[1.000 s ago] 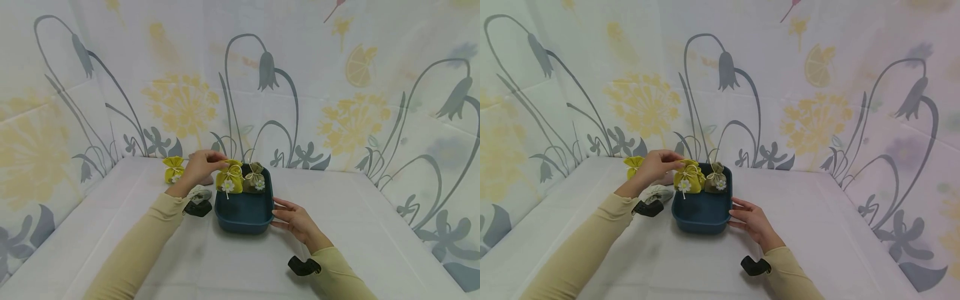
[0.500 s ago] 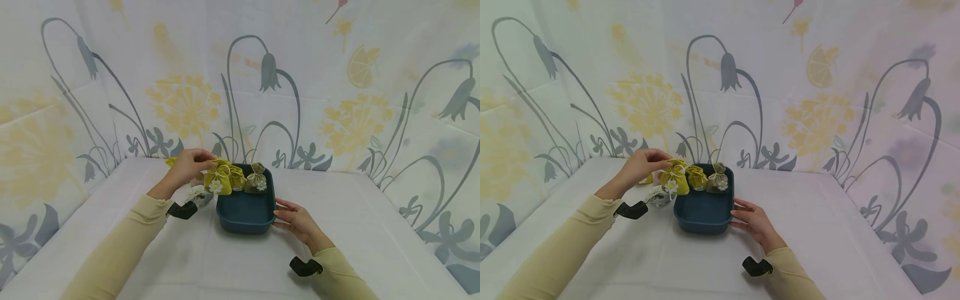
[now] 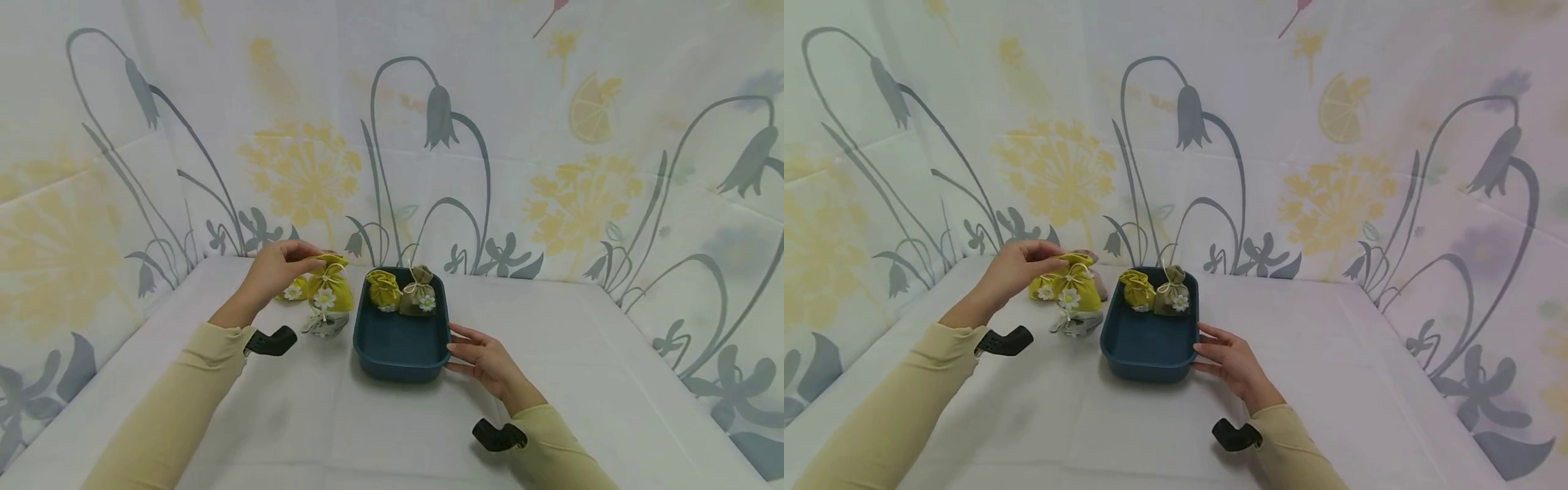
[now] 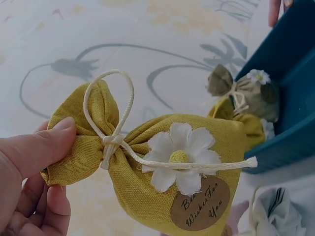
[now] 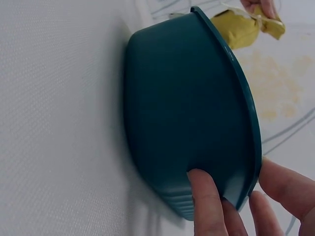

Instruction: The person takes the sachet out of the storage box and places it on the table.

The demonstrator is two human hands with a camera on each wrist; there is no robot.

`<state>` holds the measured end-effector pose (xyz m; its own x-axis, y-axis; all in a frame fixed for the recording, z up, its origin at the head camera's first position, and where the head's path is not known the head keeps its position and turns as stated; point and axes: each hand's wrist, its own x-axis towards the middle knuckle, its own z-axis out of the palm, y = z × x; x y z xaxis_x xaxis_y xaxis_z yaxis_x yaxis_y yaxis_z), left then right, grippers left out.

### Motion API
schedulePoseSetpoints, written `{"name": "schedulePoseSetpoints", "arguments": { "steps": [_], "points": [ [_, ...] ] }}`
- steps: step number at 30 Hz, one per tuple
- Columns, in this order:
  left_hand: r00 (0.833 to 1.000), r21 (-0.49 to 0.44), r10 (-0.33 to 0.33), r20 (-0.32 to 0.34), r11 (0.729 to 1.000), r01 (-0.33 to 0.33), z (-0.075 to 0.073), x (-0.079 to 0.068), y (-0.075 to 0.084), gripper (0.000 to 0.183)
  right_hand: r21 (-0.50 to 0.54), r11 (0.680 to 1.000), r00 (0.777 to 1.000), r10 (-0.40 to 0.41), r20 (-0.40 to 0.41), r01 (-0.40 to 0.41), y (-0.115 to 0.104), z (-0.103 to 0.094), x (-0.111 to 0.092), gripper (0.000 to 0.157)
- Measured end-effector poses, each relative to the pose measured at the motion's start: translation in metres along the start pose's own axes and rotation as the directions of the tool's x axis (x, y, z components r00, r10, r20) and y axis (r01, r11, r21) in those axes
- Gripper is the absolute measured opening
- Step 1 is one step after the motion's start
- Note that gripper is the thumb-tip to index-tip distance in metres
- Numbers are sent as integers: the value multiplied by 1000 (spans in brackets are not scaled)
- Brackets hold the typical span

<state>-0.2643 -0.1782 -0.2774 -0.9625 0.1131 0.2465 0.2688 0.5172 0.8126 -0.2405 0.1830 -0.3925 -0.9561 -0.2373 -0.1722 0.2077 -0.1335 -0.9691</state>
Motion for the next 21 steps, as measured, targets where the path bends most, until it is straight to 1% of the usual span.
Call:
{"name": "schedulePoseSetpoints", "arguments": {
  "steps": [8,13,17,21],
  "points": [
    [997,1,-50,-52,999,50,-14,-5,-19,34,5,1000,1000,2,-2,-2,2,-1,1,57],
    [993,-19,-70,-91,997,68,-21,-6,-34,36,5,1000,1000,7,-8,-7,1,-1,1,56],
    [985,-37,-110,-136,994,106,-25,-5,-47,36,3,1000,1000,9,-6,-9,1,-1,1,56],
    [971,-56,-155,-183,988,147,-25,-4,-60,36,3,1000,1000,6,-4,-6,1,0,1,56]
  ]
}}
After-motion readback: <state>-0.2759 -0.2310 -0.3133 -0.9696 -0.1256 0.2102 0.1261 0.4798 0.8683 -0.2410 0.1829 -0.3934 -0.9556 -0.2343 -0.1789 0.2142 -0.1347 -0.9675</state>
